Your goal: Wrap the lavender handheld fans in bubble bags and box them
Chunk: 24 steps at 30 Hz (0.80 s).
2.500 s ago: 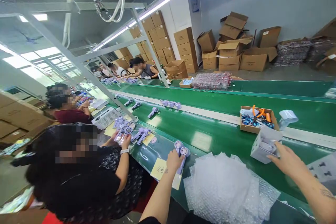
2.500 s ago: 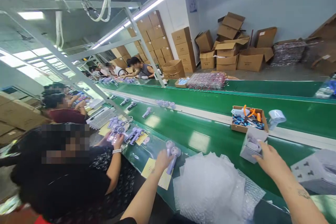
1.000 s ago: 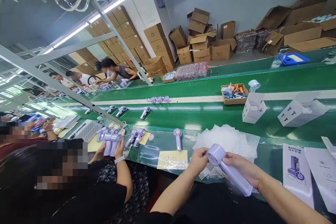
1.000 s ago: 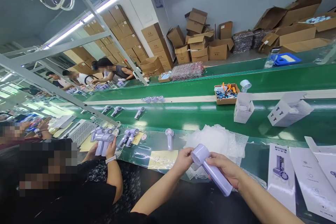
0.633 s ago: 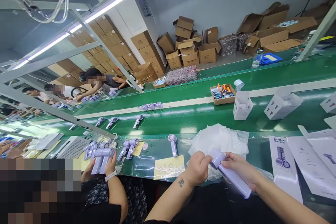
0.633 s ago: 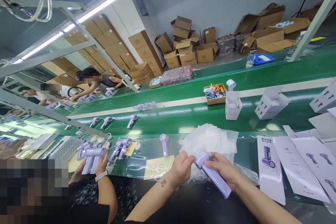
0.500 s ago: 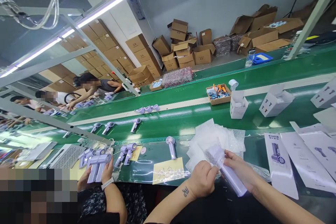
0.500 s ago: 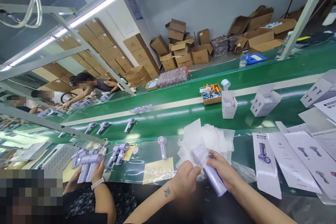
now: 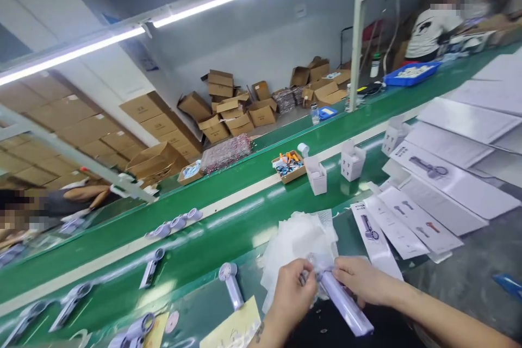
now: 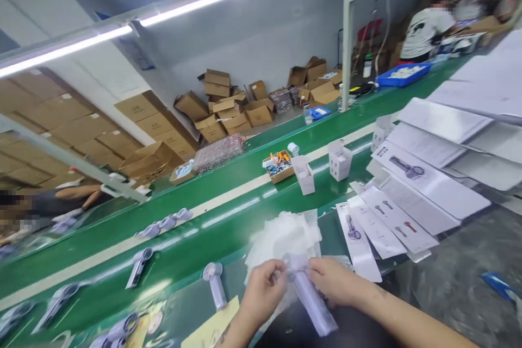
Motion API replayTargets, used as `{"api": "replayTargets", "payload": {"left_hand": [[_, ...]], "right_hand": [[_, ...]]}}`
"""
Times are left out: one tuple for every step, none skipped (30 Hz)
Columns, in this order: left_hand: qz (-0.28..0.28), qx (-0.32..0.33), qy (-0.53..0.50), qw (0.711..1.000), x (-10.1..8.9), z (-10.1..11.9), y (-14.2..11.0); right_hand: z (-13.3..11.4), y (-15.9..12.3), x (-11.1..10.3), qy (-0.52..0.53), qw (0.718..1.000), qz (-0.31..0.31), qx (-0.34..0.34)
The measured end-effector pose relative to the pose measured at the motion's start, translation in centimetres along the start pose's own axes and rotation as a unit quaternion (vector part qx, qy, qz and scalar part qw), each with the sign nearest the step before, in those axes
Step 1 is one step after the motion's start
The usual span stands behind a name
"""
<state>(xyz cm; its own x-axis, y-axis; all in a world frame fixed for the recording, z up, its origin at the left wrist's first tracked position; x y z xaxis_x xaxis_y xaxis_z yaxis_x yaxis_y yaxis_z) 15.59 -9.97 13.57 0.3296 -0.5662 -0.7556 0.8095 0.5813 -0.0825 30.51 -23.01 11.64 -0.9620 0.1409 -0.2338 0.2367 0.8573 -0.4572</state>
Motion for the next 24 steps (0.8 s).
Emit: {"api": "replayTargets", "payload": {"left_hand": [[-0.03,0.008,-0.001,1.0,-0.1,0.4,0.3],[-0.064,0.01,-0.009,0.998,-0.1,0.7,0.5],[-0.1,0.004,-0.026,0.995,-0.2,0.9,0.8],[-0.132,-0.008,-0.052,0.99,-0.2,1.2,1.0],[-0.155,-0.021,-0.079,0.985,-0.2,1.4,1.3],[-0.166,-0.03,-0.102,0.98,-0.2,1.7,1.6],[-0.169,-0.032,-0.115,0.978,-0.2,2.0,1.9],[-0.17,-0.028,-0.12,0.978,-0.1,2.2,2.3],[-0.171,-0.019,-0.119,0.978,-0.1,2.5,2.6],[-0.168,-0.008,-0.116,0.979,0.0,2.8,3.1],[-0.161,0.002,-0.113,0.98,0.0,3.1,3.5],[-0.153,0.008,-0.113,0.982,-0.1,3.4,4.0],[-0.145,0.012,-0.117,0.982,-0.3,3.6,4.4],[-0.138,0.011,-0.125,0.982,-0.5,3.9,4.8],[-0.134,0.007,-0.137,0.981,-0.9,4.1,5.1],[-0.132,0.002,-0.153,0.979,-1.5,4.2,5.3],[-0.132,-0.001,-0.172,0.976,-2.1,4.3,5.5],[-0.126,-0.003,-0.195,0.973,-2.8,4.3,5.6],[-0.112,0.0,-0.223,0.968,-3.4,4.2,5.7],[-0.09,0.009,-0.257,0.962,-4.0,4.0,5.8],[-0.065,0.025,-0.293,0.954,-4.4,3.8,6.0],[-0.043,0.042,-0.325,0.944,-4.5,3.6,6.1],[-0.029,0.057,-0.349,0.935,-4.3,3.5,6.3],[-0.025,0.067,-0.362,0.929,-3.8,3.4,6.4]], "right_hand": [[-0.3,-0.7,-1.0,-0.027,0.999,-0.027,0.007],[-0.7,-1.4,-1.9,-0.052,0.997,-0.047,0.01],[-1.2,-2.1,-2.8,-0.08,0.995,-0.053,0.001],[-1.6,-2.7,-3.5,-0.11,0.993,-0.046,-0.021],[-2.1,-3.2,-4.0,-0.137,0.989,-0.035,-0.051],[-2.6,-3.6,-4.4,-0.157,0.984,-0.021,-0.087],[-3.0,-4.0,-4.7,-0.166,0.979,-0.003,-0.118],[-3.3,-4.2,-4.9,-0.158,0.978,0.015,-0.136],[-3.6,-4.4,-5.0,-0.132,0.981,0.031,-0.136],[-3.8,-4.5,-5.2,-0.092,0.987,0.044,-0.121],[-4.0,-4.6,-5.3,-0.051,0.993,0.046,-0.099],[-4.1,-4.7,-5.5,-0.019,0.996,0.035,-0.075],[-4.1,-4.7,-5.7,0.002,0.998,0.016,-0.057],[-4.2,-4.7,-5.9,0.015,0.999,0.002,-0.049],[-4.2,-4.8,-6.2,0.023,0.998,0.001,-0.05],[-4.2,-4.8,-6.5,0.035,0.998,0.012,-0.055],[-4.2,-4.8,-6.9,0.051,0.996,0.032,-0.063],[-4.3,-4.8,-7.2,0.073,0.993,0.053,-0.072],[-4.4,-4.7,-7.4,0.099,0.99,0.063,-0.08],[-4.6,-4.6,-7.5,0.13,0.986,0.063,-0.085],[-5.0,-4.3,-7.5,0.169,0.98,0.059,-0.087],[-5.4,-4.0,-7.4,0.213,0.971,0.057,-0.089],[-5.8,-3.6,-7.1,0.261,0.959,0.059,-0.093],[-6.4,-3.1,-6.8,0.303,0.946,0.061,-0.095]]}}
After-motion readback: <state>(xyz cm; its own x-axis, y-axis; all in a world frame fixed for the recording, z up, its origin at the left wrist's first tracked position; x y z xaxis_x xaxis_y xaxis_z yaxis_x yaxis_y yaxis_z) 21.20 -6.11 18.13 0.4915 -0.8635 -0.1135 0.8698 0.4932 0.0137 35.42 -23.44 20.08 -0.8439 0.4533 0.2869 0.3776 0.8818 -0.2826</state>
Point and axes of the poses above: each hand's wrist, its own y-axis towards the middle knuckle, its own x-axis out of the palm, z = x × y, the point moved 1 cm from there along y, towards the middle knuckle, and after that the axes turned 7 degrees about y, right-handed, at the moved point
